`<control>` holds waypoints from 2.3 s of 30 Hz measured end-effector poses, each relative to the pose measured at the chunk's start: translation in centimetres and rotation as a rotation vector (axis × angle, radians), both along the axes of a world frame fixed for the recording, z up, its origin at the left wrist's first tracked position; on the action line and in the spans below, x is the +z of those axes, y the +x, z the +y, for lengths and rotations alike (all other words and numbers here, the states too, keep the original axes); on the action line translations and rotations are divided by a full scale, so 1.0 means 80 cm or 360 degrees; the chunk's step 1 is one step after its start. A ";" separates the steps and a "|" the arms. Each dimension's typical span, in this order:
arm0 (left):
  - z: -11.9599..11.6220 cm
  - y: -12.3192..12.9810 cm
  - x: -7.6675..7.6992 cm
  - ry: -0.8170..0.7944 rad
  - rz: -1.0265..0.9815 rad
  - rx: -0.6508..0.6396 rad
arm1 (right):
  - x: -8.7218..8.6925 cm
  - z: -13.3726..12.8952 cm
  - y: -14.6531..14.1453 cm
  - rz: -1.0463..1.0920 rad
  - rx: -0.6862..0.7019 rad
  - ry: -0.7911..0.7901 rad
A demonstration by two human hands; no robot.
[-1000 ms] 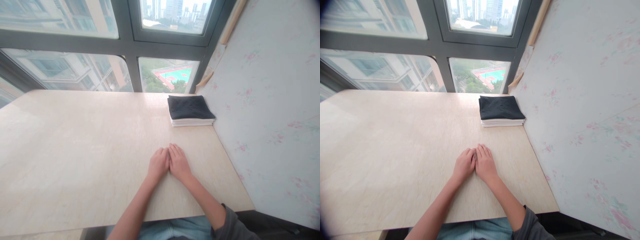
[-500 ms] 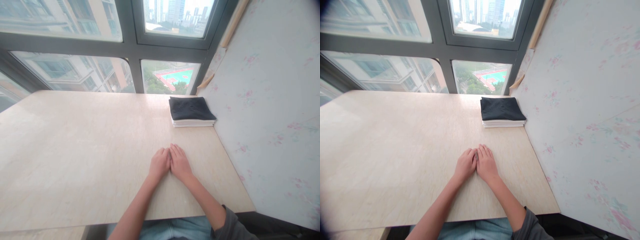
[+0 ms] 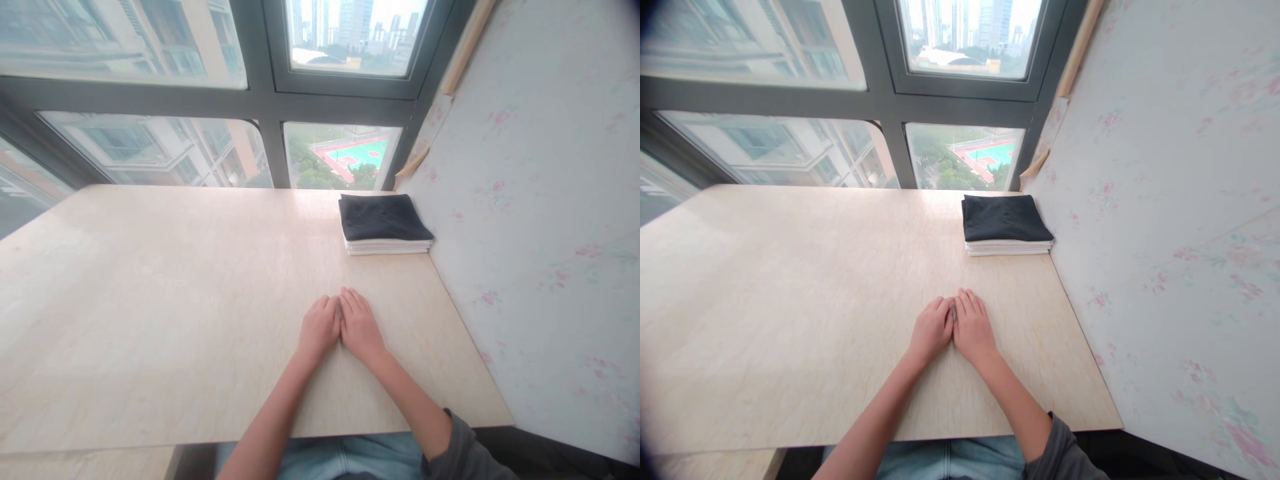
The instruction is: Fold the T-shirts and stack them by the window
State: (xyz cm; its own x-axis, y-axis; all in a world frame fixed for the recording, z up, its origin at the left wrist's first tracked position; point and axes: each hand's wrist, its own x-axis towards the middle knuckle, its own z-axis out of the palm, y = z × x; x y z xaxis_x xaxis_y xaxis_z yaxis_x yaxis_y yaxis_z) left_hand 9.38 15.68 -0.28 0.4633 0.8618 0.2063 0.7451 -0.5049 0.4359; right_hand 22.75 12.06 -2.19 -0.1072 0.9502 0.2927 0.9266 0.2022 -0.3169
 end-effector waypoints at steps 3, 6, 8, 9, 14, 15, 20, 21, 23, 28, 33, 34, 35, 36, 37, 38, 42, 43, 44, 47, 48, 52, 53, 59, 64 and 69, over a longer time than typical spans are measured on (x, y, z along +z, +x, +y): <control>0.000 0.000 0.001 -0.0003 -0.0001 0.0002 | 0.000 0.001 0.000 0.0012 0.0005 -0.0002; 0.000 0.000 0.002 -0.0009 -0.0011 0.0001 | 0.001 0.001 0.000 0.0014 0.0003 -0.0011; 0.000 0.000 0.003 -0.0013 -0.0028 0.0001 | 0.001 0.001 0.000 0.0013 0.0003 -0.0017; 0.000 0.000 0.003 -0.0015 -0.0041 0.0001 | 0.001 0.001 0.000 0.0016 0.0006 -0.0018; -0.001 -0.004 0.003 -0.0041 -0.0136 0.0008 | 0.001 -0.001 0.002 0.0048 0.0027 0.0007; -0.002 -0.005 0.003 -0.0047 -0.0157 0.0010 | 0.001 -0.002 0.003 0.0055 0.0030 0.0012; -0.008 -0.010 0.004 -0.0082 -0.0230 -0.0006 | 0.002 -0.003 0.004 0.0112 0.0037 0.0048; -0.008 -0.010 0.004 -0.0090 -0.0242 -0.0011 | 0.003 -0.003 0.005 0.0132 0.0040 0.0066; -0.008 -0.011 0.004 -0.0104 -0.0268 -0.0011 | 0.003 -0.004 0.007 0.0203 0.0034 0.0108; -0.006 -0.012 0.003 -0.0137 -0.0322 0.0010 | 0.006 -0.007 0.012 0.0496 -0.0022 0.0046; -0.007 -0.012 0.003 -0.0155 -0.0338 0.0016 | 0.009 -0.009 0.009 0.0359 -0.0004 -0.0060; -0.007 -0.012 0.003 -0.0156 -0.0338 0.0015 | 0.009 -0.009 0.008 0.0341 -0.0009 -0.0069; -0.007 -0.012 0.004 -0.0156 -0.0338 0.0014 | 0.009 -0.009 0.007 0.0331 -0.0013 -0.0077; -0.007 -0.012 0.004 -0.0156 -0.0338 0.0014 | 0.009 -0.009 0.006 0.0327 -0.0016 -0.0081; -0.008 -0.012 0.004 -0.0156 -0.0338 0.0014 | 0.009 -0.009 0.006 0.0326 -0.0019 -0.0083; -0.008 -0.012 0.005 -0.0157 -0.0338 0.0014 | 0.009 -0.009 0.006 0.0329 -0.0019 -0.0083; -0.008 -0.012 0.005 -0.0155 -0.0340 0.0016 | 0.010 -0.010 0.007 0.0353 -0.0011 -0.0079; -0.008 -0.012 0.005 -0.0154 -0.0341 0.0017 | 0.010 -0.010 0.007 0.0358 -0.0008 -0.0078; -0.008 -0.012 0.004 -0.0153 -0.0342 0.0018 | 0.011 -0.010 0.007 0.0361 -0.0007 -0.0077; -0.008 -0.012 0.003 -0.0152 -0.0344 0.0016 | 0.011 -0.010 0.007 0.0359 -0.0011 -0.0069; -0.008 -0.012 0.003 -0.0152 -0.0345 0.0015 | 0.011 -0.010 0.007 0.0359 -0.0013 -0.0065; -0.008 -0.012 0.002 -0.0154 -0.0348 0.0015 | 0.011 -0.010 0.007 0.0366 -0.0010 -0.0064; -0.008 -0.012 0.002 -0.0153 -0.0349 0.0015 | 0.011 -0.010 0.007 0.0364 -0.0010 -0.0066; -0.007 -0.012 0.001 -0.0151 -0.0356 0.0013 | 0.009 -0.010 0.008 0.0379 -0.0005 -0.0060; -0.007 -0.012 0.000 -0.0153 -0.0360 0.0018 | 0.009 -0.010 0.008 0.0382 0.0009 -0.0059; -0.007 -0.012 -0.001 -0.0157 -0.0366 0.0016 | 0.010 -0.010 0.008 0.0378 0.0002 -0.0064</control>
